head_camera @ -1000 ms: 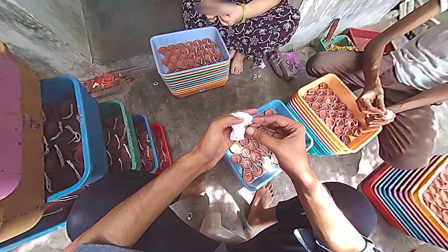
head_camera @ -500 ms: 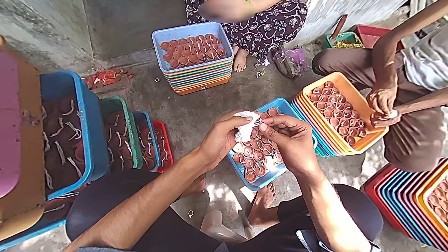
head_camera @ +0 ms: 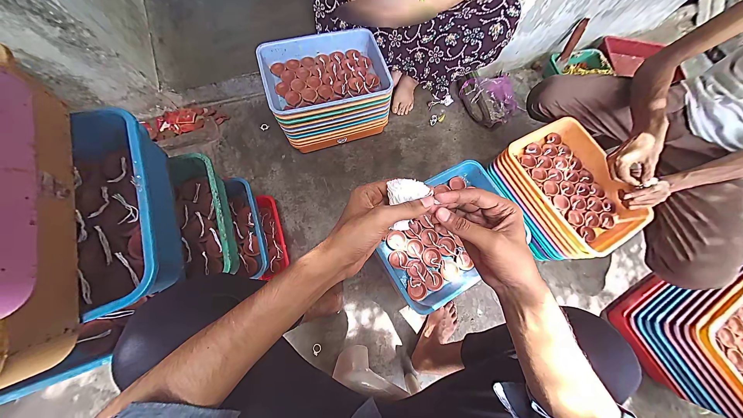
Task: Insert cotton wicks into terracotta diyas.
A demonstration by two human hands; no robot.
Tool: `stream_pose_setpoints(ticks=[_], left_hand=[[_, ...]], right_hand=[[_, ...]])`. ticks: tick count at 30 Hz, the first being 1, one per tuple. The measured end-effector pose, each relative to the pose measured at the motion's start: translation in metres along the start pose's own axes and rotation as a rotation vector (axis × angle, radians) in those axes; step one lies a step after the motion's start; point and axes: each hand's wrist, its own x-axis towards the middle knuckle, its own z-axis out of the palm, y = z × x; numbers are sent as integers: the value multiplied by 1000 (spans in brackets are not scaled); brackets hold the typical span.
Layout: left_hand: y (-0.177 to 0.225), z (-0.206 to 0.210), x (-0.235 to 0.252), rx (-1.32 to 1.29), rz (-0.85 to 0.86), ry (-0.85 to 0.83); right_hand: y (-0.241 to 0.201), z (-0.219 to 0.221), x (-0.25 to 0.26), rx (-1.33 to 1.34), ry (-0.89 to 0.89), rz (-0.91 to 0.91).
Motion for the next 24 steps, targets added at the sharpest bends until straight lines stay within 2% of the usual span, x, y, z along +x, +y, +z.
stream_pose_setpoints(ticks=[12, 24], left_hand=[[-1, -1, -1, -33, 44, -43], [-3, -1, 0, -25, 71, -53]], right_hand=[[0, 1, 0, -91, 20, -94], [0, 10, -2, -206, 101, -268]])
